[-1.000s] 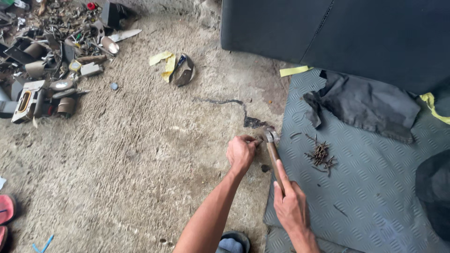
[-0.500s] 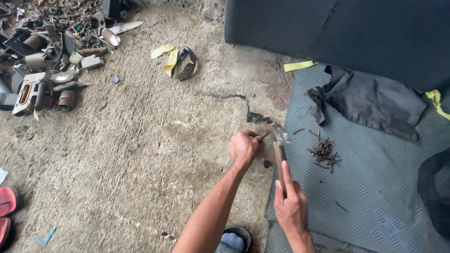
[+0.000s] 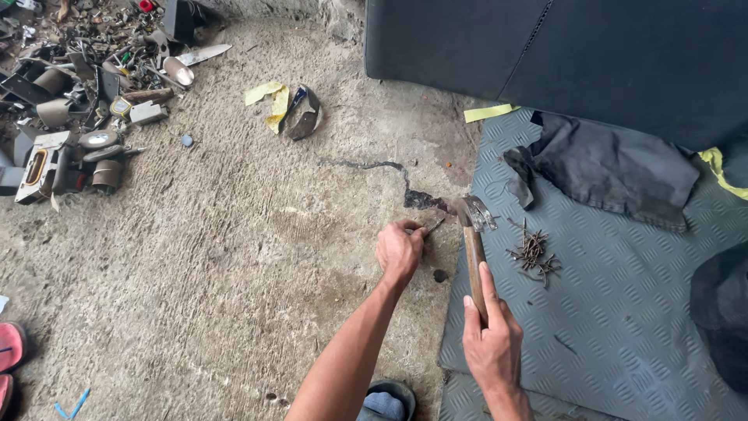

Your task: The person picks up bent nails from a pile and straightens them by tapping them with a hammer on the floor.

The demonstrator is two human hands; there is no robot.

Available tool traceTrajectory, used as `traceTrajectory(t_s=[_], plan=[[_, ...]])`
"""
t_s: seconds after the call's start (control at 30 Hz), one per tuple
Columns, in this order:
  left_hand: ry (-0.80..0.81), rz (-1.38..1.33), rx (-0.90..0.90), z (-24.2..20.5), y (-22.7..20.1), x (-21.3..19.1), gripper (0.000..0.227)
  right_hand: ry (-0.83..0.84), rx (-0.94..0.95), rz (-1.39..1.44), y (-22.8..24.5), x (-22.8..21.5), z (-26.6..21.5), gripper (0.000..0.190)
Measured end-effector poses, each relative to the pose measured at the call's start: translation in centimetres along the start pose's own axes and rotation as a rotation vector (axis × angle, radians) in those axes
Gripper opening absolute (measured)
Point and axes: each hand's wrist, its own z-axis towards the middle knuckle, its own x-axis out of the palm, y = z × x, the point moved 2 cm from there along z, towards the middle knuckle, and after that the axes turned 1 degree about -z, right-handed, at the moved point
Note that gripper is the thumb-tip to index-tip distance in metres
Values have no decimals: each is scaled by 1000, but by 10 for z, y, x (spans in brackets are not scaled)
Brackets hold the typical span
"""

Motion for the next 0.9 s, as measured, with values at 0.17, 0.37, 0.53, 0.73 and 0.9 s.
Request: traceTrajectory(t_s=[0.17, 0.37, 0.53, 0.73, 0.9], plan=[[6, 30, -21, 1, 1, 4, 17, 21, 11, -18, -5, 9, -5, 61], [-46, 8, 40, 4, 5, 8, 16, 102, 101, -44, -12, 21, -1, 63], [14, 20, -1, 7, 12, 13, 16, -59, -75, 64, -5, 11, -2, 60], [4, 28, 12, 6, 9, 11, 16, -34, 29, 17, -3, 9, -4, 60], [-9, 15, 32, 0, 3, 6, 17, 105, 58, -2, -6, 16, 0, 64]])
